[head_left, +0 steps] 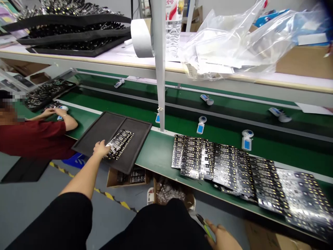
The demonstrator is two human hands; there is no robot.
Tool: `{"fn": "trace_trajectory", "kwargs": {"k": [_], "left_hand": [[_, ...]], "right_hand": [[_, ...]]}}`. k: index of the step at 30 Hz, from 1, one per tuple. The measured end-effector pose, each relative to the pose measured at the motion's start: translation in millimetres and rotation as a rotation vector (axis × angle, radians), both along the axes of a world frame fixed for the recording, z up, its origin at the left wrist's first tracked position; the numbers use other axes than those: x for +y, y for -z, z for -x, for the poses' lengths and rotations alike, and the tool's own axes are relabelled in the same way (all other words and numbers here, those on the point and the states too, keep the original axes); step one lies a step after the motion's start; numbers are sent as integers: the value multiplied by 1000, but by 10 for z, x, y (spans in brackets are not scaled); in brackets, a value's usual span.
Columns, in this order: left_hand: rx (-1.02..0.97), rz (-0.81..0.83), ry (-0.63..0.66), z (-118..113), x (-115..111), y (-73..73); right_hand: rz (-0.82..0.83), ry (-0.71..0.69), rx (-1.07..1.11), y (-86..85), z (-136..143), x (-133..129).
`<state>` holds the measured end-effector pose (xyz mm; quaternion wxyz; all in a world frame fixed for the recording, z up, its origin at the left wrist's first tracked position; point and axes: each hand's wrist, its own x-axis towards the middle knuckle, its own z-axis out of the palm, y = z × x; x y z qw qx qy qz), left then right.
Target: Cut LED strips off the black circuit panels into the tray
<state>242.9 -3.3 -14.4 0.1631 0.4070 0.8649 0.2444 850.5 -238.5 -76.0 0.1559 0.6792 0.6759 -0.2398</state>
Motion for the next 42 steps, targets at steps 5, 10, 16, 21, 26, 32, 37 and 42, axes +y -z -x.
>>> {"fn": "trace_trajectory", "kwargs": {"k": [5,10,16,21,26,32,37,42], "left_hand": [[-16,7,291,-1023,274,227],[-168,123,563,-2815,367,691],[-198,261,506,-3646,488,812],[-213,260,480,-3414,520,672],[-142,116,441,-2848,405,309],[-187,-26,621,-2339,-343,-317],[-441,35,1065,-2569,-1185,-912],[-372,50,1148,-2679,-1572,-1133]], "right_hand": [[81,85,10,-44,-33,-71],[43,88,-1,-14,-57,-52],[46,58,32,-23,-216,22],[-23,81,45,50,-360,-36],[-106,95,37,25,-436,-40],[-443,98,551,-717,-223,164],[-697,40,738,-1390,74,432],[-635,-16,721,-1506,1,576]]}}
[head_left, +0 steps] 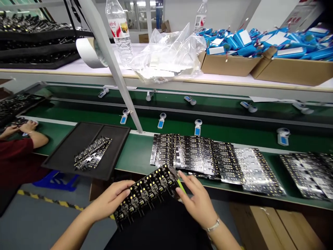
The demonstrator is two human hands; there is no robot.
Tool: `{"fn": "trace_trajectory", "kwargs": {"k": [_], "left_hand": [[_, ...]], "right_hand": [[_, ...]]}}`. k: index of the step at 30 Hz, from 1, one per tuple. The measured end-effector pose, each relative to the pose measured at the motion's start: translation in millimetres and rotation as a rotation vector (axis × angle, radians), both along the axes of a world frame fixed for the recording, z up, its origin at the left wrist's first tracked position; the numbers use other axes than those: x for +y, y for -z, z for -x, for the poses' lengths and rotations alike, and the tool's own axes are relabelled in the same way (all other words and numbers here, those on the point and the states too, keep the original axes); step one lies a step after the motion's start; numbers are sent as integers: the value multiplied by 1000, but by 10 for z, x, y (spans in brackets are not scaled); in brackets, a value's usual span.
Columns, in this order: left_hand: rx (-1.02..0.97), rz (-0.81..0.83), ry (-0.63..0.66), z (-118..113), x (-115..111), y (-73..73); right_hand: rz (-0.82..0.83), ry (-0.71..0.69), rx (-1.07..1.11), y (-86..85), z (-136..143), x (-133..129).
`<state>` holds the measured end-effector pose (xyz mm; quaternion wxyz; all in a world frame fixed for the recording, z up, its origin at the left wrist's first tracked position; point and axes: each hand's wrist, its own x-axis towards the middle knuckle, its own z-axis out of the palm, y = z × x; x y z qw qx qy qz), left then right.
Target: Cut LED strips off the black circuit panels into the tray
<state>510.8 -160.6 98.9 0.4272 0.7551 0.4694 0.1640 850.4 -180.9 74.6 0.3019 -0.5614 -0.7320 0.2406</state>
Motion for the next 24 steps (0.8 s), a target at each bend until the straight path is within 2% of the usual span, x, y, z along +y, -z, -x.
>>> {"fn": "trace_trajectory", "kwargs": {"k": [3,5,9,10,14,18,19,22,24], "left_hand": [[68,-61,-25,81,-82,71],[80,-71,-35,114,-123,120],[17,-16,-43,76,-190,152],[-7,15,-46,59,-204,156],[-75,122,-64,20,-267,187],[-94,174,-61,15,-330,217],[-101,185,-65,18,-343,224],[-130,222,-92,39,-378,256],[-144,237,-101,60,-399,286]], "right_hand": [[64,-103,36,25,-61,-11],[38,-128,-16,45,-45,-52],[-77,52,-318,100,21,-160],[-48,43,-314,115,16,-179],[163,-160,-121,163,-75,-228],[25,-12,-314,183,-122,-317],[39,-8,-312,183,-127,-343],[229,-144,-152,187,-146,-412],[260,-138,-163,204,-158,-452]]}}
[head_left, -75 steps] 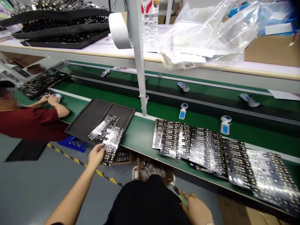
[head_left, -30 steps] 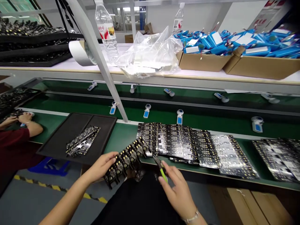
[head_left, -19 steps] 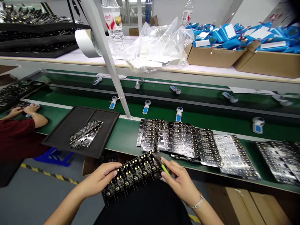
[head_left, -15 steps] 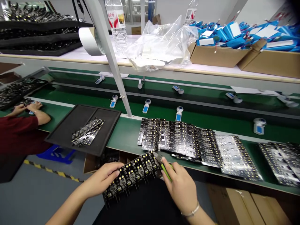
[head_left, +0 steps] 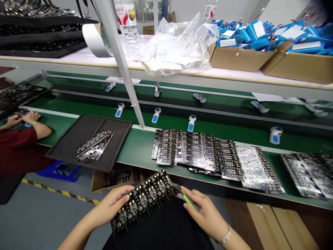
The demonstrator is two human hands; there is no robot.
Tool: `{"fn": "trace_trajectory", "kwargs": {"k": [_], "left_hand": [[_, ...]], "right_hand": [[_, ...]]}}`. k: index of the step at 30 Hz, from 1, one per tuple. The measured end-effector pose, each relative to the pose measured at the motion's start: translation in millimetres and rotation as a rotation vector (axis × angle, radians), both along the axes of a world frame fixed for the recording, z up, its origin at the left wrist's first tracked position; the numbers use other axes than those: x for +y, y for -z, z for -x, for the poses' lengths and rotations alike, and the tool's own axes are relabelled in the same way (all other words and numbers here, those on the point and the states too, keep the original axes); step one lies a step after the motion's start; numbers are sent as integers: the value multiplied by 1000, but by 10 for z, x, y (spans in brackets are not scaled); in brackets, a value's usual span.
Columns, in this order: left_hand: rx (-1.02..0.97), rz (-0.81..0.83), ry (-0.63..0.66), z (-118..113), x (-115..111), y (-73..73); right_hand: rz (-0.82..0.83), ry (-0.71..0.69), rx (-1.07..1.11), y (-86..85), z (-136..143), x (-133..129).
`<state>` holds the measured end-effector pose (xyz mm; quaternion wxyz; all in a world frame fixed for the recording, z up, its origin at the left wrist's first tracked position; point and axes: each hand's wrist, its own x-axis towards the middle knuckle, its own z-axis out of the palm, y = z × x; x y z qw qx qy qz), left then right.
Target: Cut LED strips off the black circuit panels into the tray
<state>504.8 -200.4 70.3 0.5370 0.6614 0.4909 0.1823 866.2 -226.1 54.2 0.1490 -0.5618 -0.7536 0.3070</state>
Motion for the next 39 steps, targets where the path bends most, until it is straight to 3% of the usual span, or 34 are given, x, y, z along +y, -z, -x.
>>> {"fn": "trace_trajectory", "kwargs": {"k": [3,8,12,15,18,21,23,25,29,33,36,39], "left_hand": [[-8,9,-3,24,-28,34],[-10,32,-23,27,-54,53],[-29,69,-79,166,-65,132],[-87,144,-282,429,-69,245],[-196,176,-638,654,-58,345],[-452,145,-971,621,-24,391],[-606,119,-1051,437,8,398],[-627,128,-998,167,34,391],[-458,236,-712,-408,13,323],[-392,198,-477,-757,-58,211],[-415,154,-443,-823,-74,163],[-403,170,-419,-803,-67,143]], "right_hand": [[-77,75,-116,39,-18,-54],[42,-20,4,82,-40,-141],[-180,46,-328,196,63,-143],[-184,-26,-464,400,146,4],[-70,-38,-541,621,165,205],[17,5,-439,695,179,325],[69,53,-191,618,249,348],[90,105,127,459,393,347],[12,168,520,84,782,347],[-94,212,508,-109,956,400],[-109,241,481,-138,886,452],[-39,168,526,-155,782,480]]}}
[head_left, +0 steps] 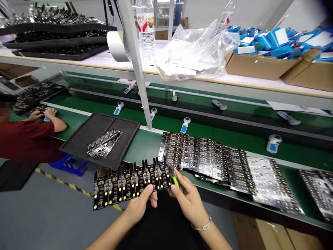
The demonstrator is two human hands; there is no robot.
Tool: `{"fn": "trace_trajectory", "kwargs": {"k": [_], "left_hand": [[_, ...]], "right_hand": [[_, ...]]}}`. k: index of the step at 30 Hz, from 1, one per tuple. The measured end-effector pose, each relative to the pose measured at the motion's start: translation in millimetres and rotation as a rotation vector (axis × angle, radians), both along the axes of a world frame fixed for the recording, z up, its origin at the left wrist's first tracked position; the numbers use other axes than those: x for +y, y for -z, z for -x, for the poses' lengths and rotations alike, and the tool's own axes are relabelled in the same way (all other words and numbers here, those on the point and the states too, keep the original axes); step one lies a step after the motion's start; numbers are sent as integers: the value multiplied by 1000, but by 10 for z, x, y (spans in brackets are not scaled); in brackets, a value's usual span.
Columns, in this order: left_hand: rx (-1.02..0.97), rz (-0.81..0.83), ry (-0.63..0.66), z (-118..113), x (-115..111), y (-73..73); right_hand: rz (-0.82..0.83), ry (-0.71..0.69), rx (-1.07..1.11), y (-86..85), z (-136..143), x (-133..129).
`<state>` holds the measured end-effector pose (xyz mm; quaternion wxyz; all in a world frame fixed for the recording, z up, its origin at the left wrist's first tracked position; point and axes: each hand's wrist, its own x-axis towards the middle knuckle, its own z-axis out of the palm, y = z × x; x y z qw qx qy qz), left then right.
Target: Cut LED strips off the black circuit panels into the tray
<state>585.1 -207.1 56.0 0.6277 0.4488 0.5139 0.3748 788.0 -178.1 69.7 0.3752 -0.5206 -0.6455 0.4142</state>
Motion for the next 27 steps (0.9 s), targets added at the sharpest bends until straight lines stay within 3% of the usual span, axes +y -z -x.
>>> {"fn": "trace_trajectory", "kwargs": {"k": [3,8,13,17,22,25,27], "left_hand": [[29,-12,23,13,3,-22],[93,-29,3,-20,-18,-13],[5,-32,-105,-45,-23,74],[3,5,-166,-67,-23,130],[-63,76,-225,-114,-16,173],[10,104,-265,-91,32,186],[176,64,-264,32,80,215]], "right_hand": [[-12,-50,2,-28,-26,-23],[-180,133,-390,-45,21,-119],[-110,-54,-310,33,-12,-159],[-134,75,-546,118,-40,-195],[2,-169,-337,170,-102,-230],[-78,-28,-683,215,-81,-251],[-111,-21,-903,316,-85,-216]]}}
